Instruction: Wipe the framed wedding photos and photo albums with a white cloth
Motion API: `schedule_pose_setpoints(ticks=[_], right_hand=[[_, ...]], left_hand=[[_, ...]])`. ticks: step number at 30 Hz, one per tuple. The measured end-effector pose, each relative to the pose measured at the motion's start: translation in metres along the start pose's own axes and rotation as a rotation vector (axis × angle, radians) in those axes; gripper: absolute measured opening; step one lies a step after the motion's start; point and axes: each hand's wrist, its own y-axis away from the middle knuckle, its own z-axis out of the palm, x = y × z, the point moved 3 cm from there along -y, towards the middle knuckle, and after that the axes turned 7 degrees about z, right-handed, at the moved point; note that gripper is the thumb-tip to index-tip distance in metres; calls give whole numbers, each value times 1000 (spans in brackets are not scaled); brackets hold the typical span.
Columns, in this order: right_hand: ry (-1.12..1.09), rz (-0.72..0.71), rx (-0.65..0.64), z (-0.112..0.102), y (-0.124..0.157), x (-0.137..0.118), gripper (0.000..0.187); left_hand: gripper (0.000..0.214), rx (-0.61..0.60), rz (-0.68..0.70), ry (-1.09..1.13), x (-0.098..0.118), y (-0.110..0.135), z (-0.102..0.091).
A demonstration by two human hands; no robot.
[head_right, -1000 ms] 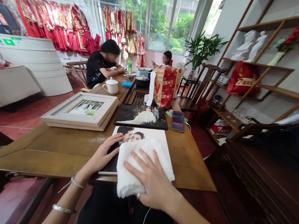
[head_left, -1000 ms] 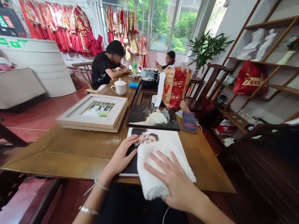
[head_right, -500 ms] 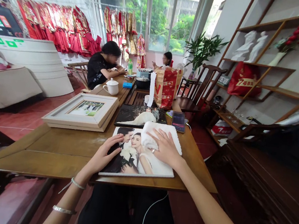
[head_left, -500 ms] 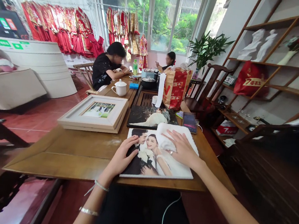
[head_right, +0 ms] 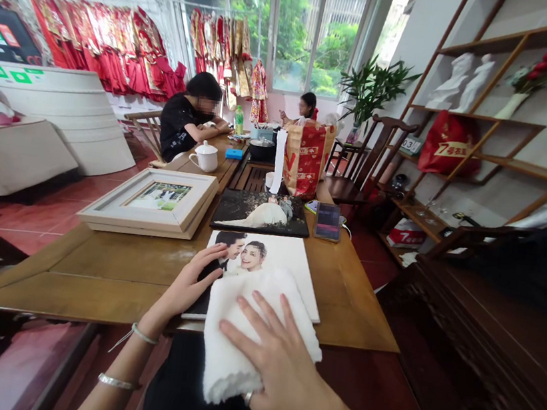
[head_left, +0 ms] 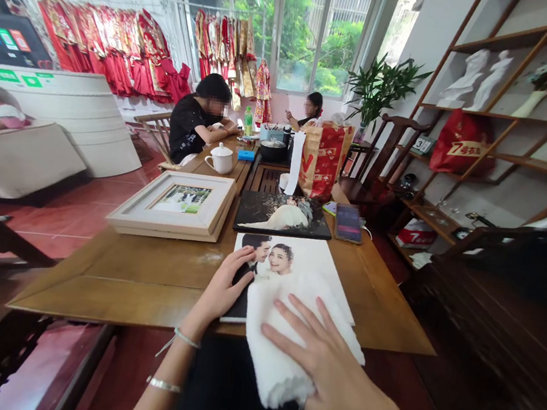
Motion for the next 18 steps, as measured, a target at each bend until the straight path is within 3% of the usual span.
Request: schedule_pose_setpoints(ticks=[4,7,10,13,18], right_hand=[[32,138,75,-8,-2,37,80],[88,316,164,-15,-21,65,75],[125,460,231,-19,-44,73,63],[137,490,242,-14,-60,57,62],[78,277,176,8,-60,-5,74]], left_hand=[[34,-12,-9,-7,0,0,1],[34,-13,-9,-11,0,0,0],[34,-6,-7,-9,-1,-1,0],[33,3,-18,-2,0,-1,-1],[39,20,-89,63,0,-2,-2]])
